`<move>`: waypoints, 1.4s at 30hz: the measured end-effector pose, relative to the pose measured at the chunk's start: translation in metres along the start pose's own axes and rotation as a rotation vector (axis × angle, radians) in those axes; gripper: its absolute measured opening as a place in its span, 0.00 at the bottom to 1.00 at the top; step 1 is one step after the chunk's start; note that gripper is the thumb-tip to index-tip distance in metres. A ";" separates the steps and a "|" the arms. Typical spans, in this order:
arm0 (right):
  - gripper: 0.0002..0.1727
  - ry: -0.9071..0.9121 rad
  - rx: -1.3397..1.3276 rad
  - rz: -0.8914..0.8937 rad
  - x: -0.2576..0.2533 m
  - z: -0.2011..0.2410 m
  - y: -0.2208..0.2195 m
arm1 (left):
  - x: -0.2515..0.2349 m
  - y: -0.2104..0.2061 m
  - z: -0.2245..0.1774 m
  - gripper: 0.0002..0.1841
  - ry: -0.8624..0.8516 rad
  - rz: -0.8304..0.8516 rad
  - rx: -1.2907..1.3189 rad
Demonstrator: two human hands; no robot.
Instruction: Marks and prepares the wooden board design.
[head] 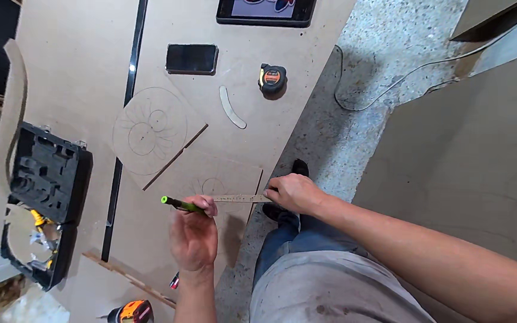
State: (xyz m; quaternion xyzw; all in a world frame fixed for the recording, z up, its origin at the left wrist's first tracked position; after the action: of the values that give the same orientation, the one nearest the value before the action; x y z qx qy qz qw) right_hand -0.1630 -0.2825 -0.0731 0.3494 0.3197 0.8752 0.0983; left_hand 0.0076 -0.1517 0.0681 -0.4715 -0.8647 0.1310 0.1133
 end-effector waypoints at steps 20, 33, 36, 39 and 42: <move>0.19 -0.089 -0.058 -0.071 -0.047 0.003 0.045 | 0.010 0.001 0.043 0.28 0.080 -0.024 -0.995; 0.20 -0.106 -0.013 0.004 -0.042 0.003 0.040 | 0.010 -0.004 0.080 0.10 0.206 0.083 -1.013; 0.19 -0.089 -0.031 -0.044 -0.031 0.002 0.034 | 0.010 -0.007 0.081 0.09 0.200 0.097 -1.038; 0.18 -0.108 -0.051 -0.066 -0.026 0.000 0.030 | 0.018 -0.010 0.073 0.09 0.117 0.078 -0.992; 0.15 -0.121 -0.062 -0.077 -0.018 0.004 0.025 | 0.038 -0.006 0.065 0.11 -0.021 0.046 -0.867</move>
State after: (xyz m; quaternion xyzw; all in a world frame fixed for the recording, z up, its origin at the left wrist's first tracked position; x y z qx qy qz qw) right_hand -0.1463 -0.3069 -0.0653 0.3859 0.2992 0.8575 0.1620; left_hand -0.0381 -0.1302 0.0113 -0.4935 -0.8300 -0.2369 -0.1071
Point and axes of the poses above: each hand's wrist, its own x-axis away from the middle knuckle, its own y-axis out of the back of the hand, z = x × y, the point moved 9 cm from there along -x, towards the middle knuckle, and after that the axes turned 1 degree about x, right-handed, at the moved point
